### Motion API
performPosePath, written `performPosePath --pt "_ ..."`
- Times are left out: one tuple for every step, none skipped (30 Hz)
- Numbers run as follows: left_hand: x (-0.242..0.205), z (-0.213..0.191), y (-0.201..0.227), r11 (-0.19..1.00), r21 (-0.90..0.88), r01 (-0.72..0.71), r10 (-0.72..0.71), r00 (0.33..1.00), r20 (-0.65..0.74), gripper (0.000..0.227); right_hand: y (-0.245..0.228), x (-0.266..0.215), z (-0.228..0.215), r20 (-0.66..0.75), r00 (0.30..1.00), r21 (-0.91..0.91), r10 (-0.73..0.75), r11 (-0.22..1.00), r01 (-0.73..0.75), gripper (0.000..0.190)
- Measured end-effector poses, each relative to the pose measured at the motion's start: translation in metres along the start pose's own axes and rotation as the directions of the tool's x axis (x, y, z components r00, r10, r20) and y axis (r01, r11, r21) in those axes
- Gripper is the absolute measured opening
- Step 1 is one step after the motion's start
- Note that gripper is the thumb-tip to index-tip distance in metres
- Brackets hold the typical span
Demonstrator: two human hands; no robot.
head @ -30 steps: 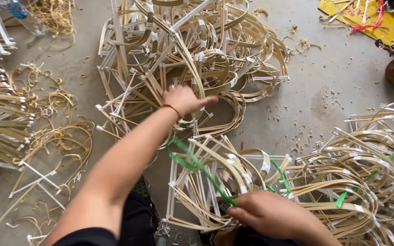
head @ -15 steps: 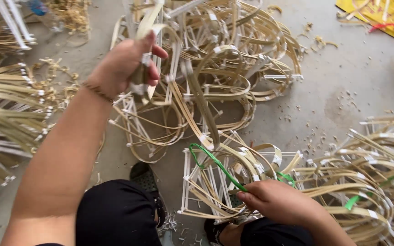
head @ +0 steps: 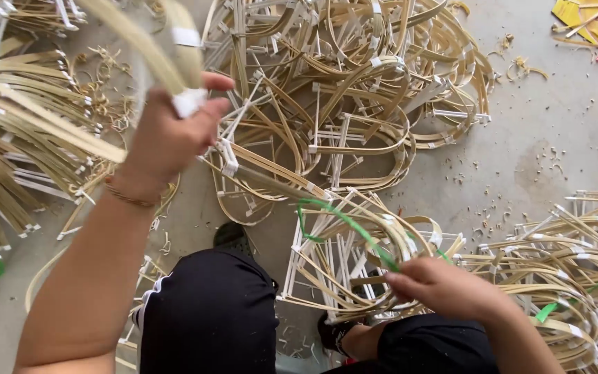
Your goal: Assembling and securing curved bamboo frames using plastic zip ties to create structured components.
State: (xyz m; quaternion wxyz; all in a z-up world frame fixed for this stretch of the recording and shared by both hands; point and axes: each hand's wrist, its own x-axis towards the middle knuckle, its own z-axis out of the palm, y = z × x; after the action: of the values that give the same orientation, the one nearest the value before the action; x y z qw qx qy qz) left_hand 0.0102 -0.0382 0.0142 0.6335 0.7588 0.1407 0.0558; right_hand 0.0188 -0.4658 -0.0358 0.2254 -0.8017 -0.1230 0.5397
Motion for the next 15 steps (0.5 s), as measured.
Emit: performPosePath --pt "0.004 0.015 0.003 0.972 0.205 -0.115 0.1 0.992 0.082 0.026 -0.011 -0.002 0.001 0.052 0.999 -0.092 -0.003 0.996 0.008 0.047" --pt "0.009 0.029 0.005 0.89 0.389 -0.239 0.18 0.967 0.182 0.027 -0.023 -0.003 0.002 0.105 0.994 -0.183 0.0 0.983 0.02 0.046" --pt "0.016 0.051 -0.002 0.893 0.385 -0.232 0.171 0.968 0.186 0.027 -0.033 -0.004 0.001 0.112 0.994 -0.179 0.008 0.984 0.012 0.046" --pt "0.023 0.073 -0.01 0.789 0.547 -0.28 0.103 0.938 0.332 0.024 -0.043 -0.005 -0.001 0.126 0.991 -0.24 0.033 0.971 -0.002 0.047" --pt "0.03 0.095 -0.016 0.648 0.676 -0.35 0.006 0.89 0.455 0.021 -0.053 -0.006 -0.002 0.138 0.989 -0.299 0.054 0.954 -0.01 0.047" --pt "0.036 0.117 -0.055 0.651 0.674 -0.348 0.0 0.889 0.458 0.021 -0.053 -0.004 0.0 0.143 0.988 -0.295 0.059 0.955 -0.014 0.047" --pt "0.044 0.138 -0.091 0.554 0.744 -0.373 -0.141 0.839 0.526 0.019 -0.054 -0.001 -0.001 0.142 0.988 -0.302 0.055 0.953 -0.009 0.048" --pt "0.053 0.161 -0.128 0.447 0.794 -0.412 -0.286 0.775 0.563 0.017 -0.055 0.001 -0.002 0.14 0.989 -0.308 0.05 0.951 -0.005 0.049" --pt "0.052 0.173 -0.15 0.451 0.789 -0.418 -0.283 0.771 0.57 0.017 -0.05 0.004 0.0 0.136 0.989 -0.305 0.057 0.952 -0.013 0.049" --pt "0.052 0.185 -0.173 0.48 0.777 -0.406 -0.297 0.759 0.58 0.02 -0.045 0.008 0.001 0.13 0.991 -0.312 0.014 0.95 0.028 0.049" --pt "0.049 0.197 -0.197 0.511 0.765 -0.393 -0.316 0.742 0.592 0.025 -0.039 0.011 0.004 0.129 0.991 -0.315 -0.026 0.947 0.066 0.049" --pt "0.047 0.203 -0.196 0.516 0.759 -0.398 -0.318 0.733 0.601 0.025 -0.041 0.009 0.003 0.13 0.991 -0.309 -0.017 0.95 0.056 0.049" --pt "0.045 0.207 -0.196 0.545 0.767 -0.338 -0.335 0.751 0.569 0.035 -0.044 0.009 0.002 0.135 0.991 -0.323 -0.024 0.944 0.067 0.049" --pt "0.043 0.211 -0.195 0.573 0.772 -0.276 -0.353 0.767 0.536 0.045 -0.046 0.008 0.001 0.141 0.99 -0.336 -0.032 0.938 0.078 0.05" --pt "0.042 0.218 -0.198 0.577 0.769 -0.274 -0.355 0.764 0.539 0.045 -0.044 0.007 -0.002 0.144 0.989 -0.336 -0.025 0.939 0.073 0.05"
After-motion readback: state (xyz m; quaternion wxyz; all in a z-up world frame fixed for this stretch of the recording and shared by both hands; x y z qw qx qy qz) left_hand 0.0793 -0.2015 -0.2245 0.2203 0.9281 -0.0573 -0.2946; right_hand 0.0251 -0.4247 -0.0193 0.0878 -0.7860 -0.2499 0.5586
